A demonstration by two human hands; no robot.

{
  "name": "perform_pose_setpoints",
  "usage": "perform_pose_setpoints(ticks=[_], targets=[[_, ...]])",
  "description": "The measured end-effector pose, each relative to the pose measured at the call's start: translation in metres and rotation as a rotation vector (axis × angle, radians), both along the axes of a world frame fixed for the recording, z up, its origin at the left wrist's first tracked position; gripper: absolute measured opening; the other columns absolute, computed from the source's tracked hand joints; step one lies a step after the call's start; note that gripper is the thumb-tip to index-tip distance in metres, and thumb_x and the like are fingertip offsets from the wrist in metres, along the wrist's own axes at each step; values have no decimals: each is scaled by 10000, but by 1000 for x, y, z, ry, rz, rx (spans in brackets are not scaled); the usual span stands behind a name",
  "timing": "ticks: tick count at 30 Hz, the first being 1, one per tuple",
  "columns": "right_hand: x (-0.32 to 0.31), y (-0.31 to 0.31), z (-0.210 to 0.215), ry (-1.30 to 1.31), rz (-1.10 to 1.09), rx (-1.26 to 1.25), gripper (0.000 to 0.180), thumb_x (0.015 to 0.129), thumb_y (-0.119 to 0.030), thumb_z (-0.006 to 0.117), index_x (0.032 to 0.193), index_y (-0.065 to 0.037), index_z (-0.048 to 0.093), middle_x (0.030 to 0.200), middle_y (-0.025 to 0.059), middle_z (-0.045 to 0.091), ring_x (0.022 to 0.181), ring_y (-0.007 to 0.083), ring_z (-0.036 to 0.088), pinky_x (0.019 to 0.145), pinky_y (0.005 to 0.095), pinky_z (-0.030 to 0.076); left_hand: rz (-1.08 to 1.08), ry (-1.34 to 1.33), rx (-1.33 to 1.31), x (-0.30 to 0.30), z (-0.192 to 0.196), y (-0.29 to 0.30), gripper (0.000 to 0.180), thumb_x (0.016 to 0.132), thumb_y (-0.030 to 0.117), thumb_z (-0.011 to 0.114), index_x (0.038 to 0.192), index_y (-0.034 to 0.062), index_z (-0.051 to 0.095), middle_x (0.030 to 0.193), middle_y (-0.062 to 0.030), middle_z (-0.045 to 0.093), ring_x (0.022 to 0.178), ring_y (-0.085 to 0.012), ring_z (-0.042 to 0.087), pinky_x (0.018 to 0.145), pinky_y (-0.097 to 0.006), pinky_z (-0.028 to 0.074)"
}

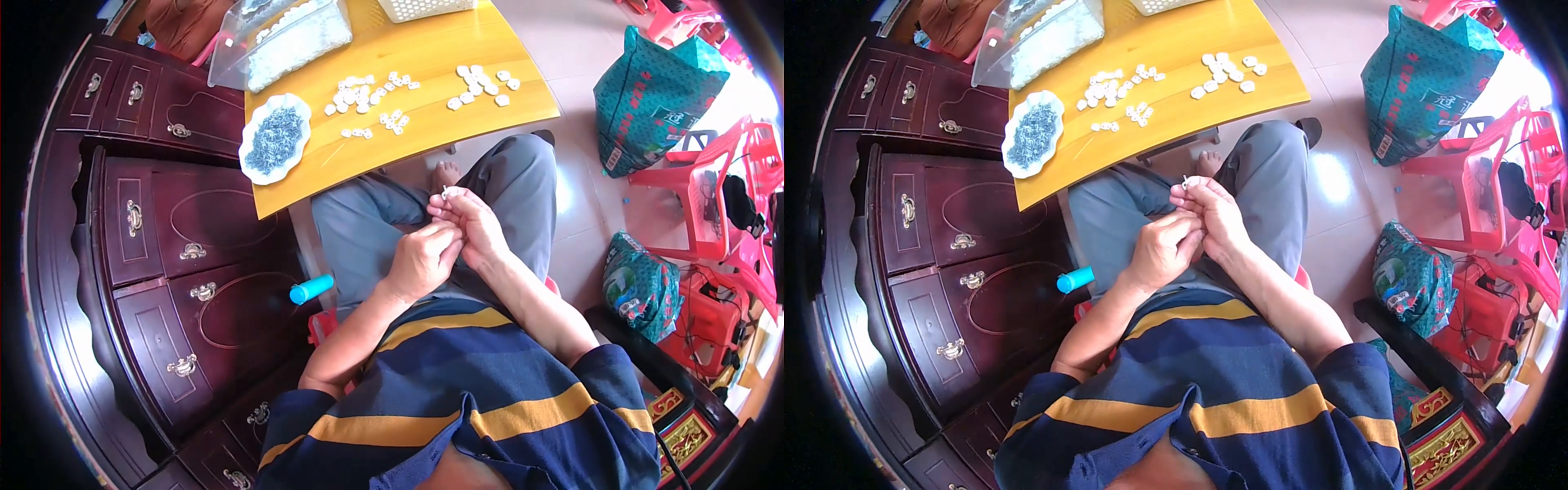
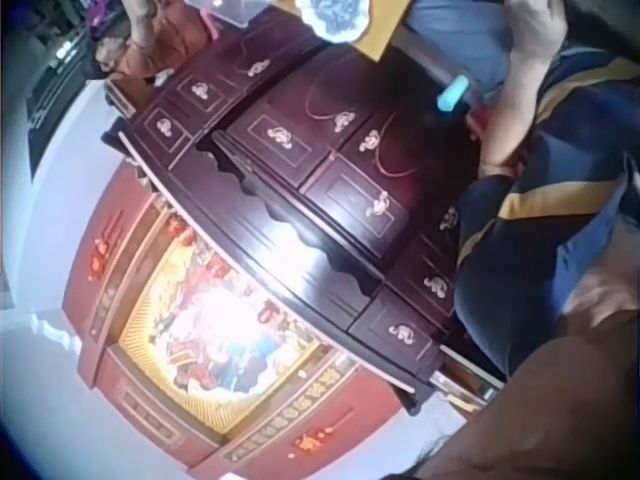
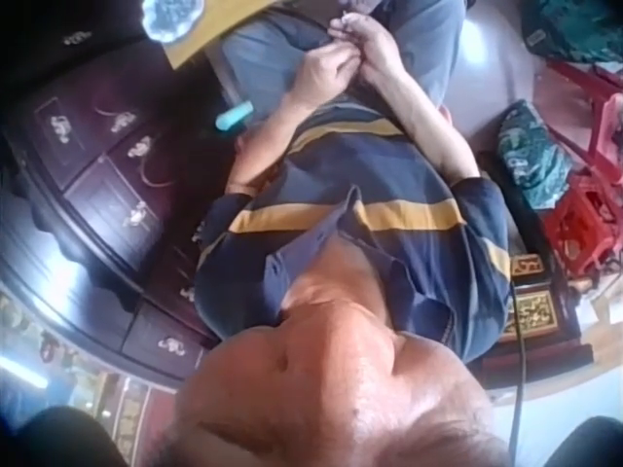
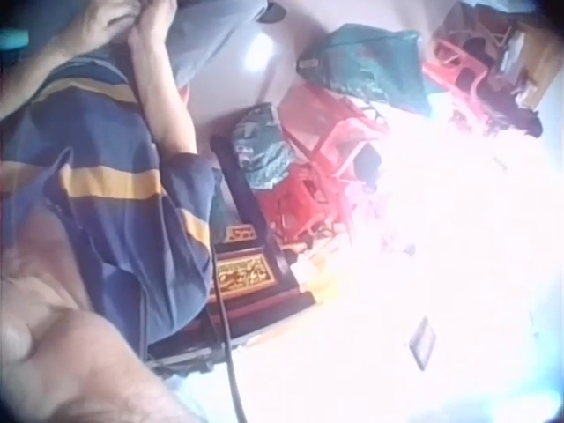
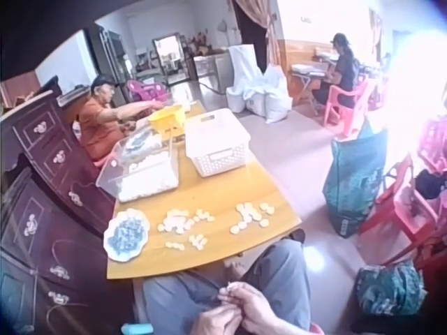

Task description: The person assembles small plastic components by inserting metal pins into them by hand and sets the assembled pieces on the table.

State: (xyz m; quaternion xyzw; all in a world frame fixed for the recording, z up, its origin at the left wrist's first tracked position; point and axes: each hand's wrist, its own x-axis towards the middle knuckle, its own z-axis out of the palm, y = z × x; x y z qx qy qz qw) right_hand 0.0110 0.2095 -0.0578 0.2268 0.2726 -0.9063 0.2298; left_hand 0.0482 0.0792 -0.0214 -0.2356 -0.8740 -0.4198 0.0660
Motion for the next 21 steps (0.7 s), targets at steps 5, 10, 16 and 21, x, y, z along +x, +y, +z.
perform_pose_setpoints(ticks=[5,10,16,21], targets=[[3,-4,2,61,10,4,65,997,-87,569,987,-51,621,974,104,713,921,195,692,856,330,565,49,-176,102,3,4,3,210,813,-52,675,1017,-19,640,878,-157,680,722,-280,703,628,-348,556],[4,-5,6,80,31,-23,80,1010,-105,563,994,-53,622,977,106,714,918,193,692,840,318,565,102,-283,163,4,8,6,207,834,-77,659,1030,-16,632,776,-95,643,632,-161,662,587,-285,532],[4,-3,10,159,31,30,86,1020,-140,580,1009,-70,629,1005,84,717,909,129,679,835,280,550,192,-351,330,-7,10,-11,192,870,-19,703,1056,-6,656,774,-60,668,662,-106,657,583,-264,533],[4,-2,12,277,92,209,95,1019,-175,599,1028,-88,638,980,39,706,891,106,663,839,261,527,293,-346,401,-21,16,-45,206,958,23,666,1161,-13,657,935,-18,679,776,-48,636,682,-218,547]])
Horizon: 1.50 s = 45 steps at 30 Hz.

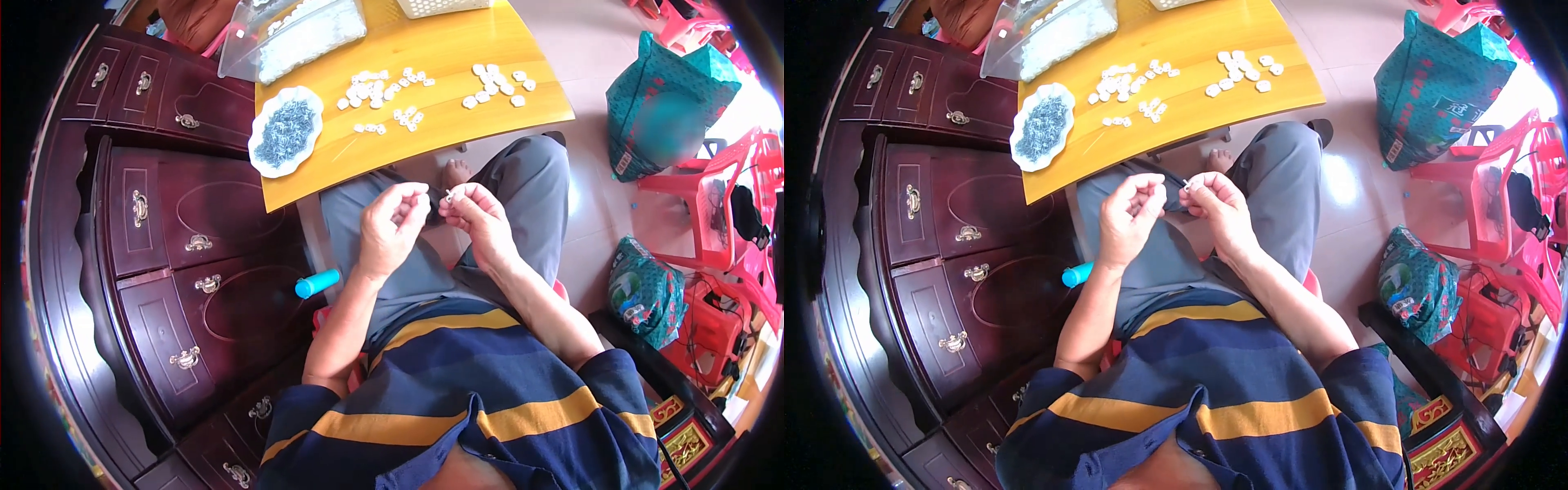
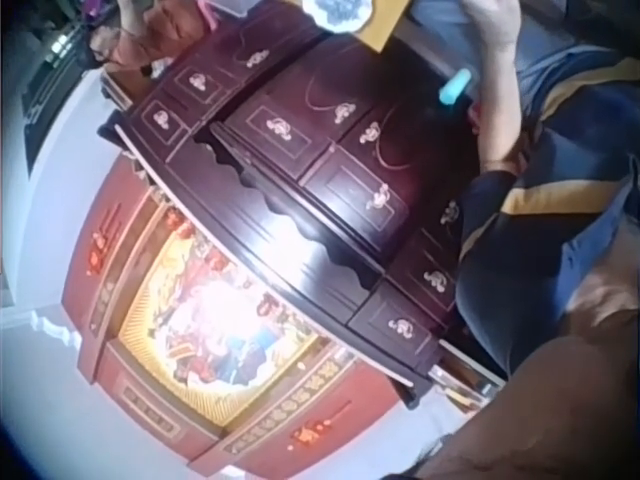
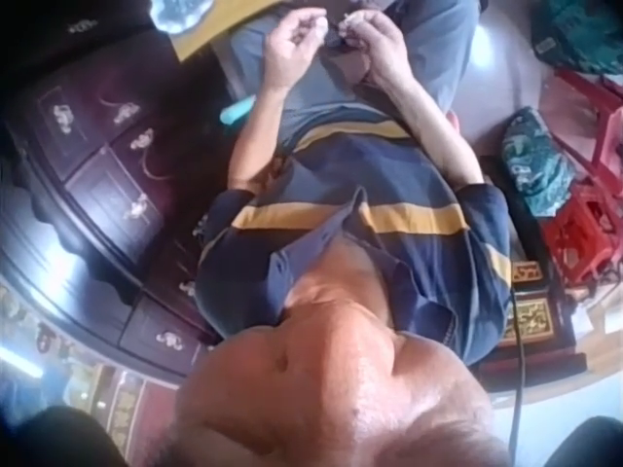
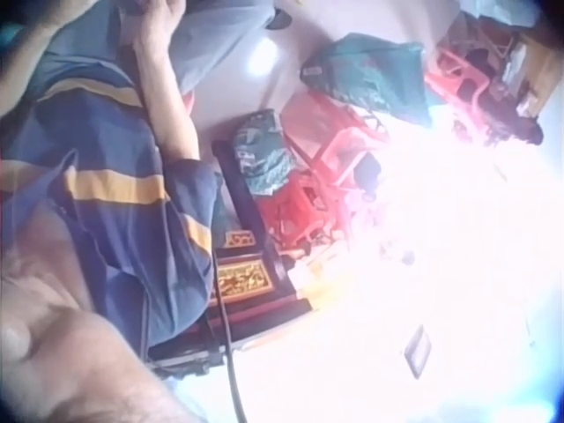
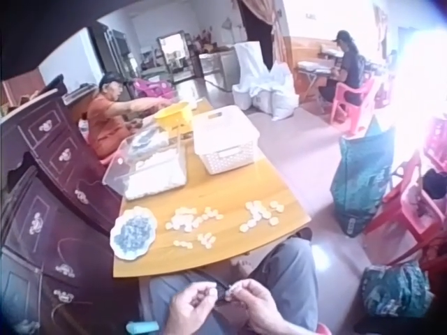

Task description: The person assembles small plastic components by inserting metal pins into them by hand and sets the assembled pieces on the table.

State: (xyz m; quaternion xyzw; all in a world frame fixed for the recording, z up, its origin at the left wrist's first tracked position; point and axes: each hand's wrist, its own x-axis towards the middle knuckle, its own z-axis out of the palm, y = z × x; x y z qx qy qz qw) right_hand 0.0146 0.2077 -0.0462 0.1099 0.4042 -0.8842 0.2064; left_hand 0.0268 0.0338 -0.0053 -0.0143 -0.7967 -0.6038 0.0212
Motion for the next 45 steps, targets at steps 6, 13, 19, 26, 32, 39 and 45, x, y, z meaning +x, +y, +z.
perform_pose_setpoints(ticks=[6,13,19,26,32,39,45], targets=[[3,-3,5,137,107,110,110,1021,-182,606,1022,-76,631,948,23,695,876,92,646,827,245,508,-10,60,-85,-7,7,-7,179,951,12,670,1128,-6,684,900,-7,673,738,-37,625,636,-198,520],[6,-5,2,198,118,132,106,1019,-151,608,1030,-47,624,943,21,689,883,84,638,840,243,511,-50,86,-130,-7,15,-2,162,911,-24,673,1071,-22,696,876,-77,681,729,-111,687,620,-247,551],[5,-6,7,199,97,162,75,1002,-92,607,1008,-18,613,894,14,660,829,66,605,784,225,508,-93,125,-145,-8,14,-3,163,918,-47,629,1065,-30,698,894,-130,694,782,-195,714,667,-284,565],[6,-7,6,207,91,194,77,995,-89,617,991,-12,621,886,15,669,815,64,608,770,226,511,-138,137,-178,-9,19,-1,153,921,-26,623,1056,-39,694,890,-146,695,786,-230,717,679,-306,564],[7,-10,3,183,81,188,102,975,-87,666,1013,7,656,885,38,709,810,67,646,755,209,529,-178,125,-157,-11,16,-6,142,922,4,627,1034,-44,699,882,-155,699,780,-264,709,690,-333,558],[4,-7,11,105,141,144,124,979,-89,668,1037,21,662,909,72,732,797,78,664,735,202,542,-213,94,-206,-15,13,-10,145,916,23,633,1030,-32,706,892,-168,702,775,-295,702,697,-348,553],[5,-6,4,111,154,136,126,996,-141,655,1050,-27,663,935,38,729,820,89,689,750,211,529,-189,47,-161,-14,8,-5,165,921,24,630,1065,-25,693,888,-153,694,780,-260,708,693,-331,555]])
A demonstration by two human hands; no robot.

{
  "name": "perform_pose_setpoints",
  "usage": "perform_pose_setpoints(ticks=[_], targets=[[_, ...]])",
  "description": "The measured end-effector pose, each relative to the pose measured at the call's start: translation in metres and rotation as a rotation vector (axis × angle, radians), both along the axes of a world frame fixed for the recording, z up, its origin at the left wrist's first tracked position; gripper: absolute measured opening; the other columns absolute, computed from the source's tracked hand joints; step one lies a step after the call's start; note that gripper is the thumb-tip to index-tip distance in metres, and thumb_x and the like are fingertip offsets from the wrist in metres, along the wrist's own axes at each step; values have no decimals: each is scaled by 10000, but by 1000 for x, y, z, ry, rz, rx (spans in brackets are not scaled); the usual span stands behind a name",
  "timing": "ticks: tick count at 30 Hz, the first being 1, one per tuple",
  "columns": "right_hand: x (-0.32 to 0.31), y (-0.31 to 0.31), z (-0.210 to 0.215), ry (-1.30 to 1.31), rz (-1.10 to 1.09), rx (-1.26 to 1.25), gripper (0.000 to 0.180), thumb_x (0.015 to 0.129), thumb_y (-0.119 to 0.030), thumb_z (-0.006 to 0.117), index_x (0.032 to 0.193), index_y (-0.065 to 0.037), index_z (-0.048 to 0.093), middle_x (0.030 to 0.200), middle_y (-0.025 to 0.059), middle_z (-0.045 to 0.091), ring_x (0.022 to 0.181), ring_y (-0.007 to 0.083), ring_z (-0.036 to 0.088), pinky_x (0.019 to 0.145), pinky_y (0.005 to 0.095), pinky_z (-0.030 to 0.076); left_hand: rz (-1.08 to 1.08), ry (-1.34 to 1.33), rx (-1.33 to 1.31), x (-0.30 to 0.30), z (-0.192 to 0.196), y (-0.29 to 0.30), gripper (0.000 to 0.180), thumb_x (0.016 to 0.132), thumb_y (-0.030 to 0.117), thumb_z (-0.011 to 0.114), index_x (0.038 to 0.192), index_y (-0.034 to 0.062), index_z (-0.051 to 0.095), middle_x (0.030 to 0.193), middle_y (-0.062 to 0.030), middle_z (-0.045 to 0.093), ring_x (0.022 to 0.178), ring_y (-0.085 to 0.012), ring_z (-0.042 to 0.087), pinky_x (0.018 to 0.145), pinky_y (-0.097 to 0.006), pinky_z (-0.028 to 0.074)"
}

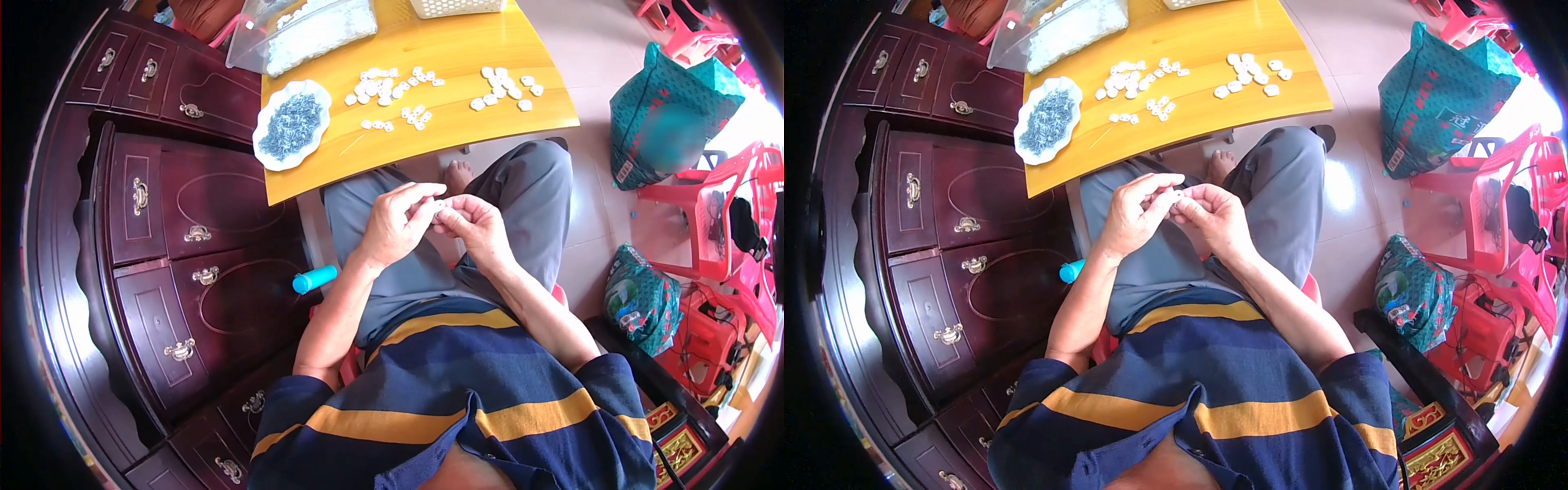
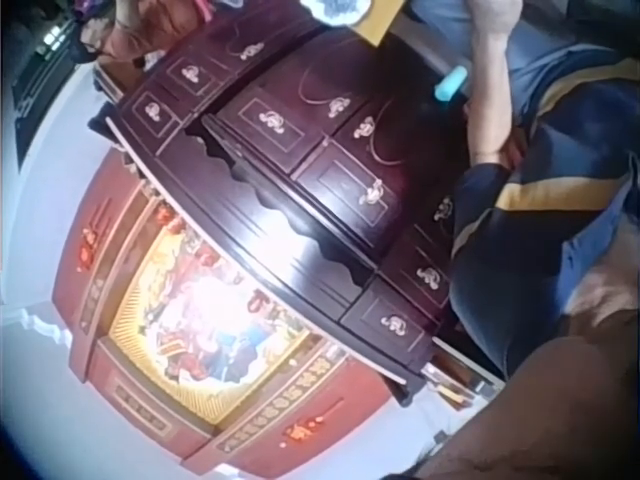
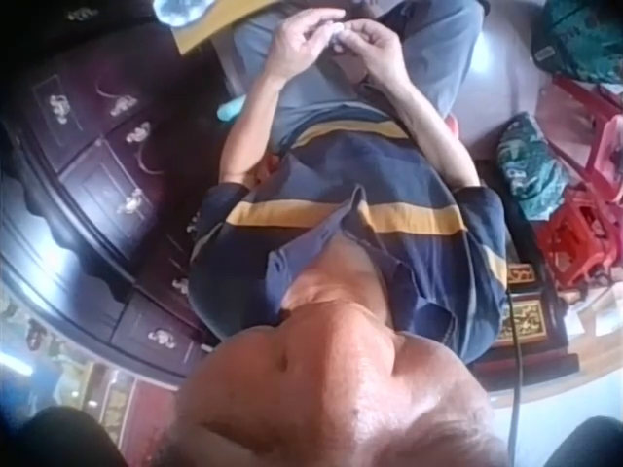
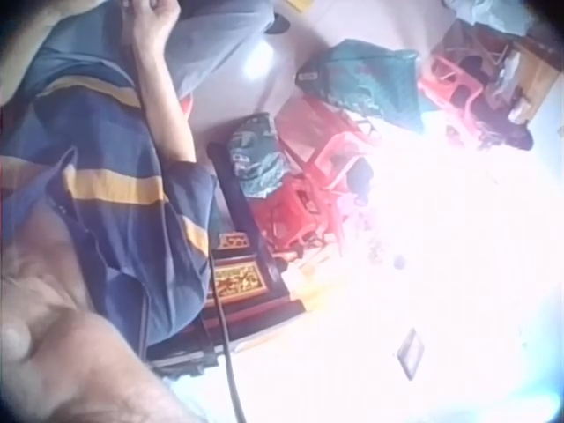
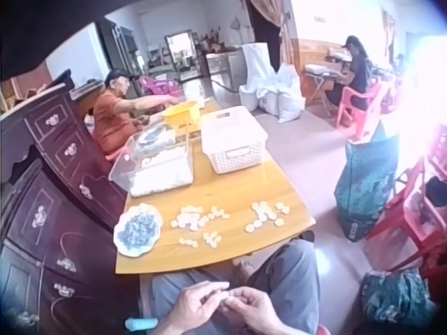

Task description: The person assembles small plastic components by inserting metal pins into them by hand and sets the assembled pieces on the table.

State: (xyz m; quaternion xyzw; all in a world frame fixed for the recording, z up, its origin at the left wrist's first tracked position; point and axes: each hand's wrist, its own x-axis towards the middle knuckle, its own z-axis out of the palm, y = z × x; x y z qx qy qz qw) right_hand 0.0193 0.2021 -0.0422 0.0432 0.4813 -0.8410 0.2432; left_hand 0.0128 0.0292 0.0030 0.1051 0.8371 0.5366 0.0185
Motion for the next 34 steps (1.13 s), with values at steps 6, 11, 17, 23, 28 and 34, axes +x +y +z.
perform_pose_setpoints(ticks=[6,11,17,23,28,34], targets=[[1,-1,-3,3,-9,-17,121,1011,-161,636,1020,-42,621,918,61,740,820,95,692,737,213,519,29,-32,91,0,-6,-1,141,936,20,632,1057,-30,687,881,-125,693,767,-187,710,665,-297,569],[1,1,0,0,-7,-17,127,1025,-176,615,1019,-49,610,909,62,742,820,96,691,739,218,514,12,-98,159,0,-1,1,124,953,8,620,1044,-53,678,884,-101,692,747,-146,708,632,-260,573],[1,1,0,-5,9,6,130,1026,-187,613,1028,-57,616,916,57,743,826,97,693,747,219,514,14,-48,115,-2,-2,0,118,940,18,634,1025,-41,692,870,-101,690,730,-145,693,643,-274,555],[0,1,0,-38,28,-7,146,1020,-207,624,1036,-64,643,931,48,744,826,88,691,747,221,515,-91,32,4,-6,3,-2,163,909,27,665,1063,-15,695,891,-100,687,731,-159,690,645,-276,545],[-2,3,-3,-105,21,-46,152,1019,-224,626,1028,-75,656,973,43,741,833,80,680,744,228,530,-46,-9,-163,3,15,9,331,822,47,739,1148,41,681,1000,-91,673,736,-208,701,671,-311,563],[-1,4,-13,-154,32,-132,154,1016,-224,626,1035,-75,659,1013,45,743,865,92,686,820,241,543,-102,106,-356,3,-3,2,549,739,142,826,1250,89,634,1131,-99,664,941,-243,710,786,-366,578]])
